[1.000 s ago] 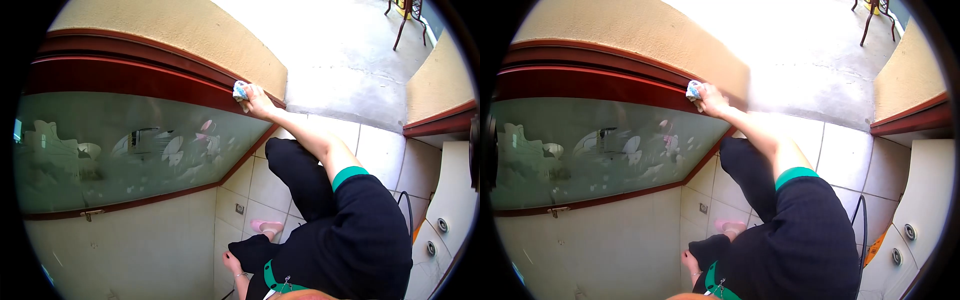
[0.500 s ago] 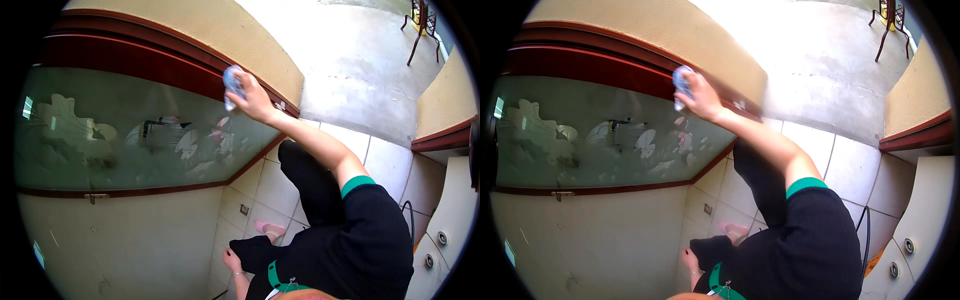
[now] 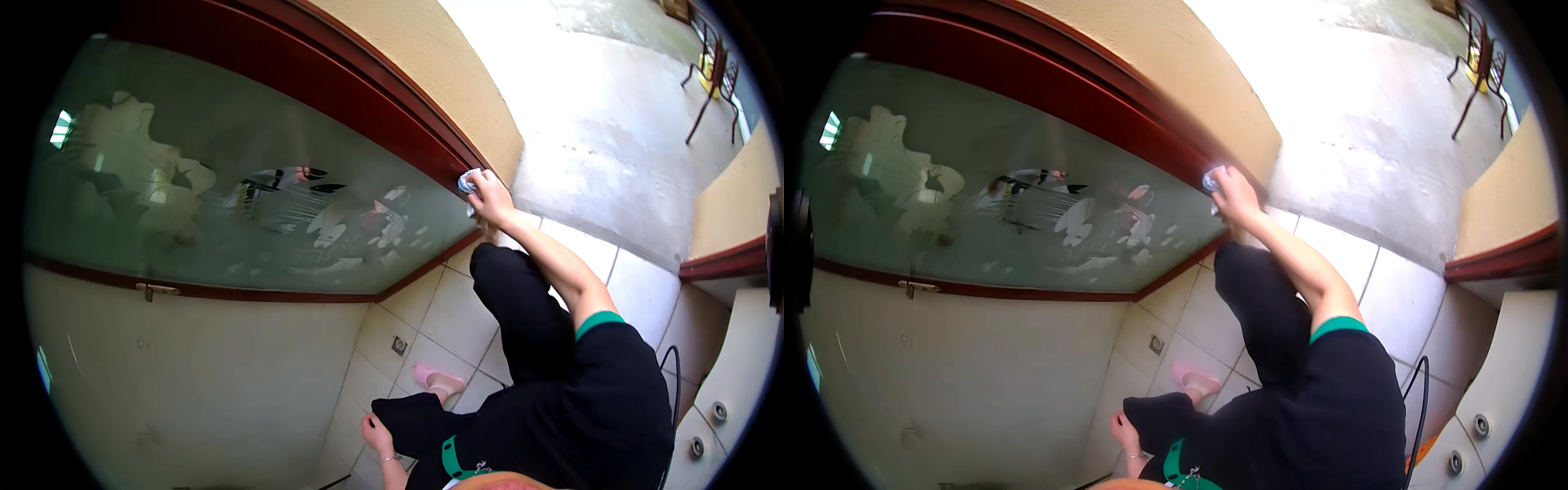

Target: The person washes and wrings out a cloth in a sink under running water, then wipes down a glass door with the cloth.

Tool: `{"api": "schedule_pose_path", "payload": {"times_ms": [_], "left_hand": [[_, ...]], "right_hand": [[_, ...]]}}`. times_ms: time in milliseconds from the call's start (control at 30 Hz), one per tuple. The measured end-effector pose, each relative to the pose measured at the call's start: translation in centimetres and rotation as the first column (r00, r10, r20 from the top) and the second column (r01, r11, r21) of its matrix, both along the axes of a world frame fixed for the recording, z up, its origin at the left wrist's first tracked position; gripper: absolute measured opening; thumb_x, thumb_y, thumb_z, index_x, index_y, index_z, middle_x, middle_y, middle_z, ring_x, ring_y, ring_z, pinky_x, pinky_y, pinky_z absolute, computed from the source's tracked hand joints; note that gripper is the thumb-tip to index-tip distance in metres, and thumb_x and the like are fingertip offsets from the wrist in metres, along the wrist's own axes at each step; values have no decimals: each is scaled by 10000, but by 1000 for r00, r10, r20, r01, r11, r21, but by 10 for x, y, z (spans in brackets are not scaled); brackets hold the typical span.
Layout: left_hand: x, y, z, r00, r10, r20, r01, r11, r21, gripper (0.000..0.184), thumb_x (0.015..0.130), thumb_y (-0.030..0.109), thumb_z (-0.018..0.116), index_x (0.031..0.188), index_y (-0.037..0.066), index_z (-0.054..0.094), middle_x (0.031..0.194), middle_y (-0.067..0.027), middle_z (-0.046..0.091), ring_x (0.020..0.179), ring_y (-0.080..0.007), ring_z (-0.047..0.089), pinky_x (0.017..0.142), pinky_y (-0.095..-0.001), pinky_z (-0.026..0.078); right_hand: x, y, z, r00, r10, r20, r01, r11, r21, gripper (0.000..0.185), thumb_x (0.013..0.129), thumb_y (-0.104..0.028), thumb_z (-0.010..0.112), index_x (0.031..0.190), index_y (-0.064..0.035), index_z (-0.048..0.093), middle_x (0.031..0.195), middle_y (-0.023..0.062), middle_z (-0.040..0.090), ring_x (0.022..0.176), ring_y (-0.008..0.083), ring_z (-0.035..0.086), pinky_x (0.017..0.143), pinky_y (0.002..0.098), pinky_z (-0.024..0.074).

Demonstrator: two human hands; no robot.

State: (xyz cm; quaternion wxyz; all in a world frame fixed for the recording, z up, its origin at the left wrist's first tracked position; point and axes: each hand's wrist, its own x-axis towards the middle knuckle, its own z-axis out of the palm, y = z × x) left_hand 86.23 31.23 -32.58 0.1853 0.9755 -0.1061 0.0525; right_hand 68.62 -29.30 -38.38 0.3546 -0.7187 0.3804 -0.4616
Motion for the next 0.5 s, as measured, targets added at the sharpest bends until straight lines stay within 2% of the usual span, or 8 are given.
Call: {"api": "schedule_pose_path", "payload": {"times_ms": [67,100,167,267,333,367,433,500], "left_hand": [[2,3,-1,1000,15,-6,-14,999,51,307,885,323,542,969,49,650,1006,-153,642,959,-340,597,841,-421,467],[2,4,-2,999,50,-10,-49,997,52,293,877,325,552,959,62,653,999,-145,642,961,-341,595,836,-422,468],[6,6,-4,998,64,-8,-63,997,50,287,873,327,555,957,71,653,999,-141,642,956,-341,595,831,-425,469],[7,1,-6,998,54,11,-55,996,69,268,866,322,564,942,82,657,991,-135,644,940,-339,598,819,-429,474],[6,-4,-3,998,46,44,-49,997,67,255,862,316,570,929,86,659,982,-132,645,928,-337,601,811,-430,477],[4,-5,-4,996,40,75,-45,997,65,243,858,309,578,916,88,662,960,-128,648,915,-336,604,802,-431,480],[8,-7,-13,991,26,128,-32,998,47,211,841,285,600,875,90,671,899,-121,651,874,-336,611,769,-437,487],[8,-17,-12,992,47,118,-52,998,37,210,837,284,600,871,89,671,893,-120,651,862,-338,612,759,-439,489]], "right_hand": [[-2,-2,98,983,101,155,-68,977,-204,359,749,-78,652,1094,-123,564,1002,161,537,973,369,551,811,435,472],[0,-4,152,958,131,254,-22,920,-392,365,753,-86,659,1104,-121,563,1016,158,541,980,358,553,814,428,476],[12,-23,261,896,207,394,142,707,-693,375,791,-123,695,1142,-94,567,1077,161,547,975,331,580,832,408,494],[47,-57,412,817,178,548,439,424,-792,417,738,-233,740,1118,-213,568,1123,78,520,1049,285,512,859,418,458],[60,-74,501,791,213,574,515,276,-812,359,709,-266,663,1042,-148,603,1103,71,537,1088,295,484,950,475,374],[56,-74,519,783,230,579,524,258,-812,359,709,-266,663,1042,-148,603,1103,71,537,1088,295,484,950,475,374],[51,-70,545,883,84,462,449,136,-883,308,746,-242,667,1018,-116,596,1048,83,520,1056,308,476,926,457,389],[63,-75,540,869,114,482,460,175,-871,315,742,-241,670,1023,-118,598,1067,84,516,1075,301,467,927,452,390]]}}
